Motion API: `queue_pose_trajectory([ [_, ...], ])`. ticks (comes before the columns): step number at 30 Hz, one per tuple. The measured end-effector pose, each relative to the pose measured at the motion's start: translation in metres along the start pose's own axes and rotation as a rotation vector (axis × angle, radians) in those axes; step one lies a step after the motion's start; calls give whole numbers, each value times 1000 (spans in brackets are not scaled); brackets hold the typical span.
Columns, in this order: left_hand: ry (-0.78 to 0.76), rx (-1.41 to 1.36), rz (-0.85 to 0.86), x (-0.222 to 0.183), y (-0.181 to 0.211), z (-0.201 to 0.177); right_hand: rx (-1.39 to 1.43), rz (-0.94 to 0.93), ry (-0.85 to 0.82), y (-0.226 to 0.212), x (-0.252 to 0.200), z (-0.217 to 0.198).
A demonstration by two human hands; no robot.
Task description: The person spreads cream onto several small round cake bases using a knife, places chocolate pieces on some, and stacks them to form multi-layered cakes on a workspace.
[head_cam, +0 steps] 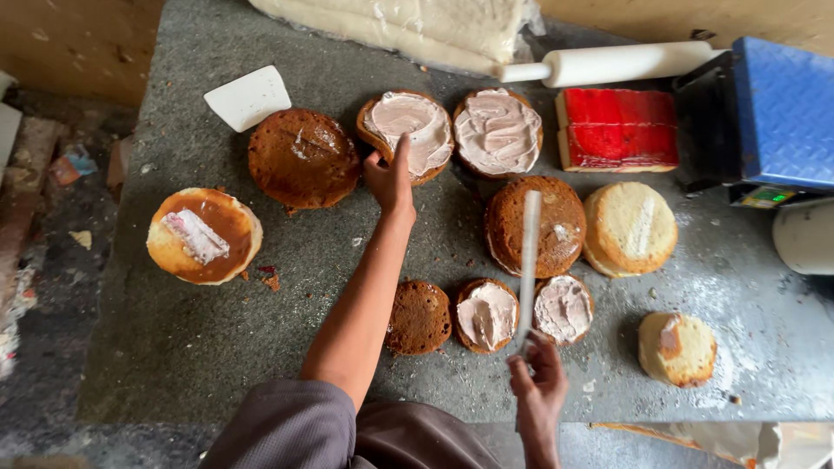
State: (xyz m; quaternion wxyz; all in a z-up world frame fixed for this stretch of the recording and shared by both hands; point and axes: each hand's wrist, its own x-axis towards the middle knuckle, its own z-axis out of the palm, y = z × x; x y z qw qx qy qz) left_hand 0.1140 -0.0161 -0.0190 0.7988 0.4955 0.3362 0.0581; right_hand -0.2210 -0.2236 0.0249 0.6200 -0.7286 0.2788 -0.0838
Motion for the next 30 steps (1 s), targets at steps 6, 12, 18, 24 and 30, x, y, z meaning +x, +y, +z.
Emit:
queue_pose_trajectory([
  [6, -93, -295, -111, 17, -5, -7, -133, -93, -219, -21, 30, 27],
  [12, -238, -157, 1, 46, -20, 1, -185, 55, -133, -14, 56, 14],
  [18, -359, 262, 154, 47, -8, 8, -137, 81, -38, -24, 51, 20],
  [24, -501, -201, -109, 78, 8, -5, -109, 77, -65, -34, 52, 24],
  [30, -708, -492, -171, 70, 15, -9, -122, 60, -113, -36, 61, 28],
])
